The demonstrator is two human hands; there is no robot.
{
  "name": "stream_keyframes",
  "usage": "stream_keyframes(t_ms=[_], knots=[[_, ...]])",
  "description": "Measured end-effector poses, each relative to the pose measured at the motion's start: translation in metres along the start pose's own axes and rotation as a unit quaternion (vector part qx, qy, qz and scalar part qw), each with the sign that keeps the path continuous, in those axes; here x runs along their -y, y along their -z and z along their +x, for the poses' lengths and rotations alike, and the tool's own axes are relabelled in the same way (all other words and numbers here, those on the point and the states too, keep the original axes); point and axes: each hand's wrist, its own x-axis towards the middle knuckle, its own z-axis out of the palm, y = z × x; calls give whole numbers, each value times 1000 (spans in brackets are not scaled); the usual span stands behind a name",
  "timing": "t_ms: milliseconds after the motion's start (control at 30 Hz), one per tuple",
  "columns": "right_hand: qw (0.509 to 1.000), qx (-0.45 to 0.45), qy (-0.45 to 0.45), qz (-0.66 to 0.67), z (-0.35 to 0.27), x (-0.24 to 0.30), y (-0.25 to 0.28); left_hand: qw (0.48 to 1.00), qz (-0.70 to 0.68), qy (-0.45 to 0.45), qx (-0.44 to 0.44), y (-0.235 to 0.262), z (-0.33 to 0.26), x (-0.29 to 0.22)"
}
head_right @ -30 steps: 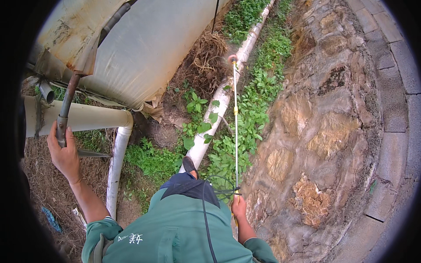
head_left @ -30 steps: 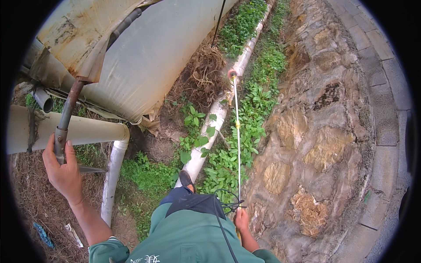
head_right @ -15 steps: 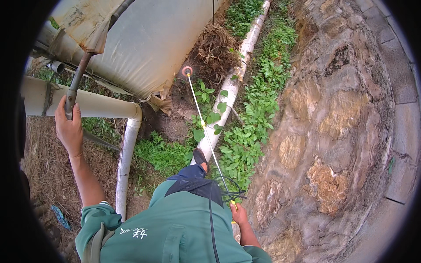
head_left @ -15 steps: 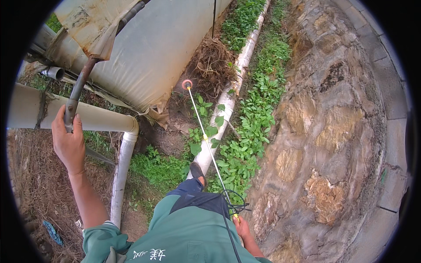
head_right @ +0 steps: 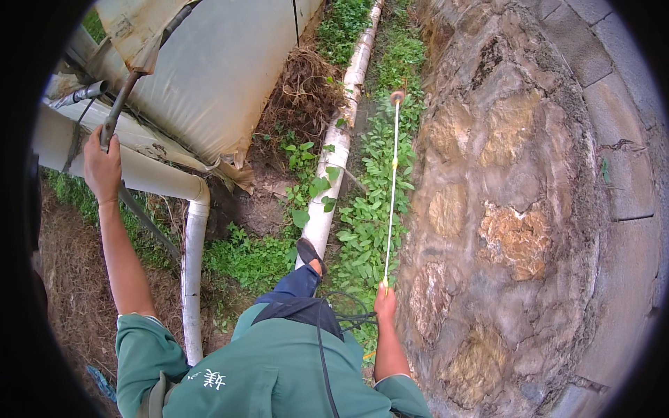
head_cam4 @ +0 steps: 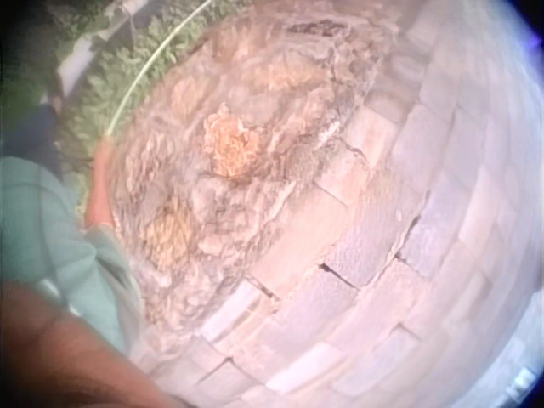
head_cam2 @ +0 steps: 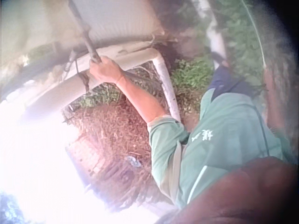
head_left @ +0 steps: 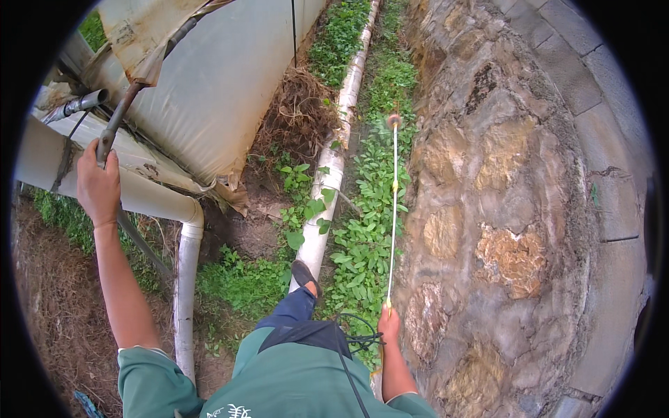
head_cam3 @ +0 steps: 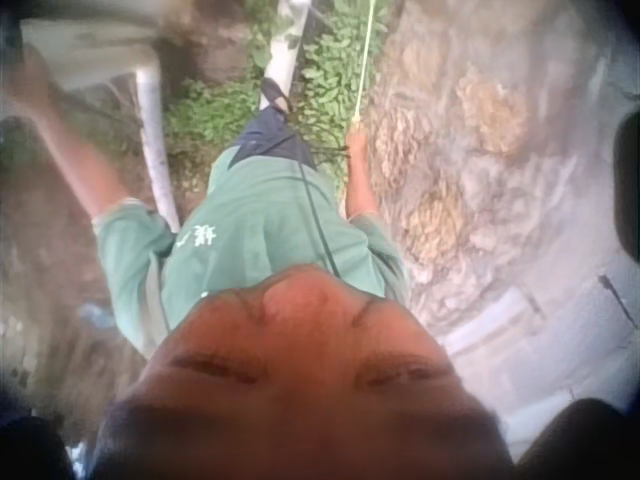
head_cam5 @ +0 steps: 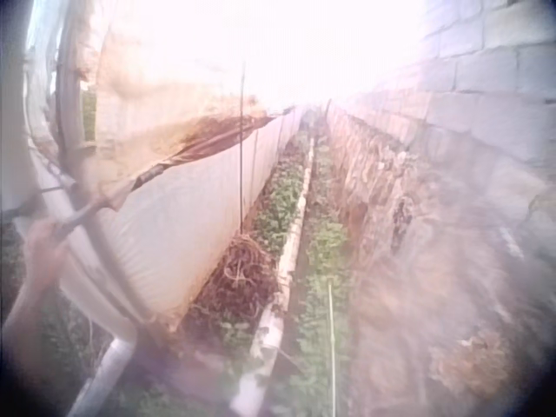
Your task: The person walks along a narrow path between a stone wall and a greenhouse, using a handheld sprayer to apply liquid to the plants and ground. They maintain balance by occasionally touching the wall or greenhouse frame while moving forward.
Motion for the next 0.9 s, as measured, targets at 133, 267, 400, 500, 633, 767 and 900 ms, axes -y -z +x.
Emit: stream_keyframes(t_ms=[133,267,400,500,633,767,900], knots=[[995,-74,32,62,58,40,-27,1000,4,16,21,2,-1,0],[987,-54,20,148,77,47,-28,1000,0,-3,5,1,-1,1],[988,20,-51,144,42,4,-28,999,13,4,30,-1,0,3],[999,-26,29,-5,-16,-53,-37,1000,14,-5,22,-1,-1,3],[972,57,-214,75,-88,-110,-52,1000,17,-9,16,0,-3,2],[987,87,-137,3,-87,-109,-53,1000,5,-19,24,2,-5,1],[994,79,-30,-71,-24,-51,-53,999,6,-20,32,5,-5,0]])
